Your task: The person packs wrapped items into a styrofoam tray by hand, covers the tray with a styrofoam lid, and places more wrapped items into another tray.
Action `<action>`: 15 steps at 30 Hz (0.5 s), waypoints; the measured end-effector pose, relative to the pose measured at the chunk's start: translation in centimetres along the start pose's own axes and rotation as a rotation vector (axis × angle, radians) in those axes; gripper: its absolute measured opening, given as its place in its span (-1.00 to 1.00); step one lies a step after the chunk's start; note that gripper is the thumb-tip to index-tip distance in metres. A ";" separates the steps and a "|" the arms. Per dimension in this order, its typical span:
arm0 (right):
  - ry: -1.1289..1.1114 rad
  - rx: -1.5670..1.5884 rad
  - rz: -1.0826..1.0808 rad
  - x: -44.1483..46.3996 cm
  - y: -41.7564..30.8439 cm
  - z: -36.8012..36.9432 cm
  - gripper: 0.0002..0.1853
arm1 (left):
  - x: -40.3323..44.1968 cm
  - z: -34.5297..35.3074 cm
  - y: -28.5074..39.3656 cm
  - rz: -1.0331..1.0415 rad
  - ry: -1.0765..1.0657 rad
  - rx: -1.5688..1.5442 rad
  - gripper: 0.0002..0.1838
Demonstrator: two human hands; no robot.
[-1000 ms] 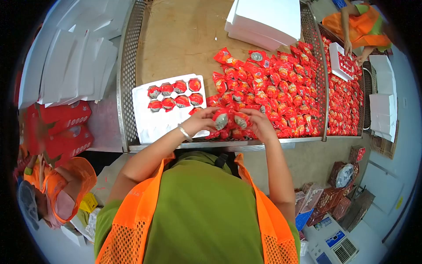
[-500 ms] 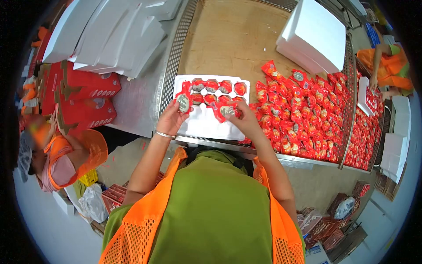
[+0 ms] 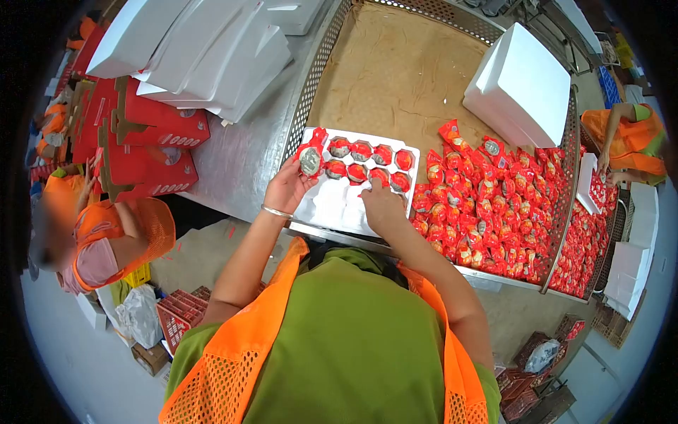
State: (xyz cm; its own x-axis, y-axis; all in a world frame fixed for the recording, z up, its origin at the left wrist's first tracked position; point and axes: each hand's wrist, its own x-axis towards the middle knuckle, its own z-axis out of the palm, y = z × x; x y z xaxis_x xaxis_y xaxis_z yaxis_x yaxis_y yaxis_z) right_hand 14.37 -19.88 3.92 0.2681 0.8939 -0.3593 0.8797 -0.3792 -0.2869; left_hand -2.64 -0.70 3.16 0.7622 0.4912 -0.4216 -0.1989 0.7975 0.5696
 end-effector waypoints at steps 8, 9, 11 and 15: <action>0.166 0.180 0.040 -0.8 1.4 1.9 -0.75 | 1.1 0.0 -0.7 0.018 0.106 0.036 -0.65; 0.171 0.183 0.047 -0.7 1.4 2.1 -0.75 | 1.4 0.4 -0.7 0.047 0.136 0.059 -0.69; 0.071 0.066 0.051 -0.2 1.3 2.1 -0.74 | 2.2 1.1 -0.4 0.095 0.187 0.183 -0.68; 0.115 0.004 0.027 0.3 1.2 3.3 -0.75 | 2.3 4.5 2.6 0.598 0.032 1.297 -0.73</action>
State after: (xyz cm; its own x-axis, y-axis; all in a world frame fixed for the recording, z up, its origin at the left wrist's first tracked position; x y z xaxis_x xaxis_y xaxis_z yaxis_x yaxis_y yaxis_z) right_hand 14.18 -20.91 0.52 0.3354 0.9048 -0.2623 0.8699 -0.4044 -0.2823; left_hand 1.38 0.95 6.80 0.7486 0.6551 0.1021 0.2280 -0.3989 0.8882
